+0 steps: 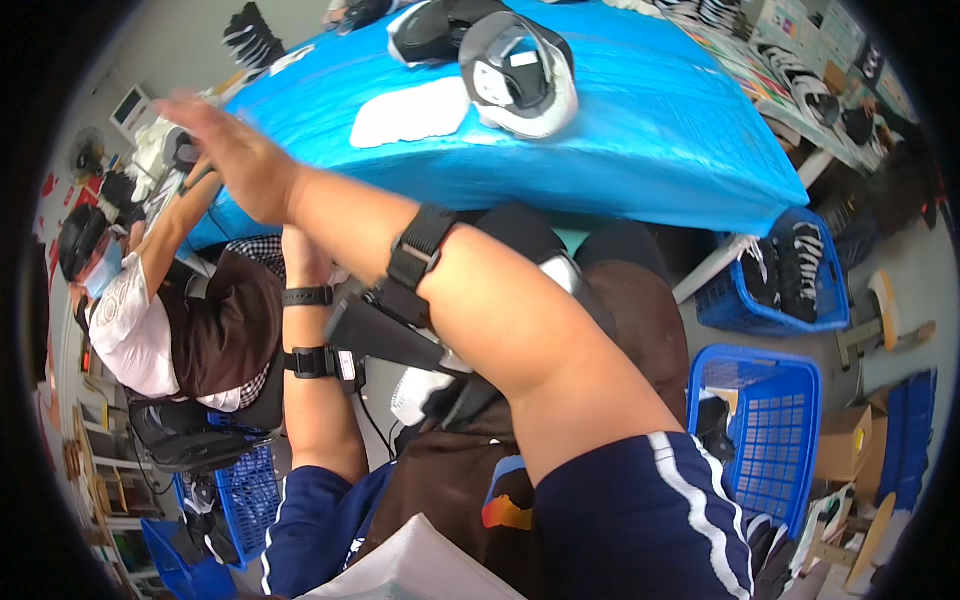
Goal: The person inserts white foam inserts into the interior of a shoe, adjusts the inner lining, and places the shoe into a blue basket. The process is repeated with another shoe.
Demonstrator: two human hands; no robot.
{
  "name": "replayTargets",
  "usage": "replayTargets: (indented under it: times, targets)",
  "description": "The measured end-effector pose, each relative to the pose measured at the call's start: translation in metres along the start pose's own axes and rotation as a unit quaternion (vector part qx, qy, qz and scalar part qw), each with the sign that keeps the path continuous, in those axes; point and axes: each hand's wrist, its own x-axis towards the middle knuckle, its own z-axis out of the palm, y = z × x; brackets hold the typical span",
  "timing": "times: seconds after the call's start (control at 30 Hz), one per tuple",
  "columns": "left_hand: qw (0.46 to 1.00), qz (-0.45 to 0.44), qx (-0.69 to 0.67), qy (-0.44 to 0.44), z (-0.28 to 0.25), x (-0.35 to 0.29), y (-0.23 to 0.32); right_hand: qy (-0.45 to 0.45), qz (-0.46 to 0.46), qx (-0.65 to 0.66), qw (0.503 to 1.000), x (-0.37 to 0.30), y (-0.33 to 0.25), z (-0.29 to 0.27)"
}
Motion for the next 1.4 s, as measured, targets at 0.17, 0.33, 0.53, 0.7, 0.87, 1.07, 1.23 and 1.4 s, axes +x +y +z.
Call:
replayTargets:
  times: [0.17, 0.33, 0.53, 0.7, 0.87, 1.07, 1.23, 1.4]
  targets:
    - [0.963, -0.007, -0.266, -0.034, -0.030, -0.002, -0.029, 0.009, 0.321, -0.102, 0.941, -0.024, 0.026, -0.020]
    - [0.980, -0.042, -0.193, 0.000, 0.020, -0.005, 0.026, -0.113, 0.104, -0.092, 0.984, -0.011, 0.034, -0.027]
    - [0.943, 0.010, -0.318, 0.095, 0.007, 0.006, 0.062, -0.109, 0.132, -0.134, 0.976, -0.010, -0.001, -0.016]
    - [0.928, -0.080, -0.365, 0.010, 0.036, 0.004, 0.065, -0.048, -0.288, -0.264, 0.919, 0.019, -0.037, -0.013]
    - [0.967, 0.075, -0.243, -0.015, 0.012, 0.018, 0.086, -0.032, 0.023, -0.132, 0.990, 0.013, -0.020, 0.007]
    - [0.899, -0.163, -0.406, 0.019, 0.034, 0.009, 0.091, -0.130, -0.071, -0.328, 0.933, 0.012, -0.055, -0.030]
    - [0.934, 0.168, -0.315, 0.027, -0.006, 0.011, 0.134, -0.013, 0.177, -0.502, 0.846, -0.027, 0.029, -0.075]
    - [0.925, 0.082, -0.370, 0.005, 0.012, 0.019, 0.062, 0.011, 0.031, -0.312, 0.950, -0.010, -0.016, -0.038]
